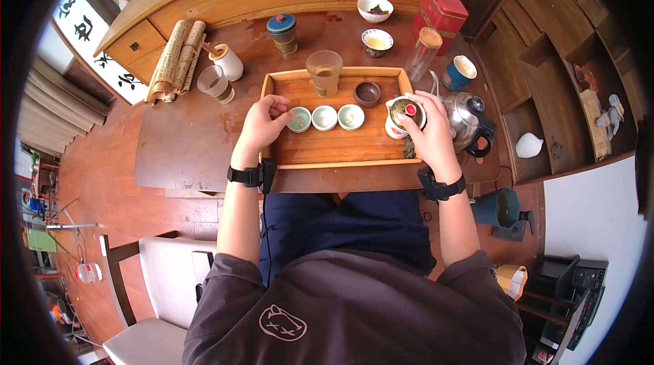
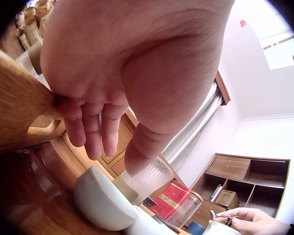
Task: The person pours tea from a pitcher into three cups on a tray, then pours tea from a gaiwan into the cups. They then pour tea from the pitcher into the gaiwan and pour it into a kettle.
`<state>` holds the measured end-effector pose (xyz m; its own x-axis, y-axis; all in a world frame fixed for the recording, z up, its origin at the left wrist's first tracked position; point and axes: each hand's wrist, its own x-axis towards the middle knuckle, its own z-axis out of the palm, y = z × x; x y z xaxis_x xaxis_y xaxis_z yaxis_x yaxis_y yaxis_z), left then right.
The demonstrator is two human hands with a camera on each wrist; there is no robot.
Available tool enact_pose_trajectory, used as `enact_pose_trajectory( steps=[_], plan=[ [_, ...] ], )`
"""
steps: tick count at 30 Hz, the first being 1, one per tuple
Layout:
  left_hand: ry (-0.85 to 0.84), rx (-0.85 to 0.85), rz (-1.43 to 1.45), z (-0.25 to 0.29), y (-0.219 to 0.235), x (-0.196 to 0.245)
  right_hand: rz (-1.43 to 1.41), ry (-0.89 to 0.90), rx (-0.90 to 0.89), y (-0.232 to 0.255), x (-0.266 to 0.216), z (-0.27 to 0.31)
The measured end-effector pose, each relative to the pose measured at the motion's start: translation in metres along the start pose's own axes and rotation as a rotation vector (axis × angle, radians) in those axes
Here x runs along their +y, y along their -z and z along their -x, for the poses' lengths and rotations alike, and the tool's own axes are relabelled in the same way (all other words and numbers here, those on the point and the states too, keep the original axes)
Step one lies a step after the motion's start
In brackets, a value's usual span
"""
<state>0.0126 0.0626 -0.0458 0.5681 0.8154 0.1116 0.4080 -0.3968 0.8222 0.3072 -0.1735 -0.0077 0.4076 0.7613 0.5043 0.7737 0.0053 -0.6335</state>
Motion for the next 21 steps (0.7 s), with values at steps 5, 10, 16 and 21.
enact_pose_trajectory(
  steps=[5, 10, 16, 21],
  plan=[
    [0.003, -0.003, 0.005, 0.0, 0.0, -0.001, -0.145, -0.067, -0.013, 0.001, 0.011, 0.0],
    [0.002, 0.0, -0.01, 0.0, 0.0, 0.0, -0.275, -0.091, 0.023, 0.002, 0.008, -0.001],
    [-0.009, 0.002, 0.006, 0.0, -0.001, -0.002, -0.501, -0.107, 0.135, -0.002, 0.016, 0.0],
    [0.004, -0.002, -0.005, 0.0, 0.0, -0.001, -0.519, -0.246, 0.132, 0.0, 0.015, 0.003]
  ],
)
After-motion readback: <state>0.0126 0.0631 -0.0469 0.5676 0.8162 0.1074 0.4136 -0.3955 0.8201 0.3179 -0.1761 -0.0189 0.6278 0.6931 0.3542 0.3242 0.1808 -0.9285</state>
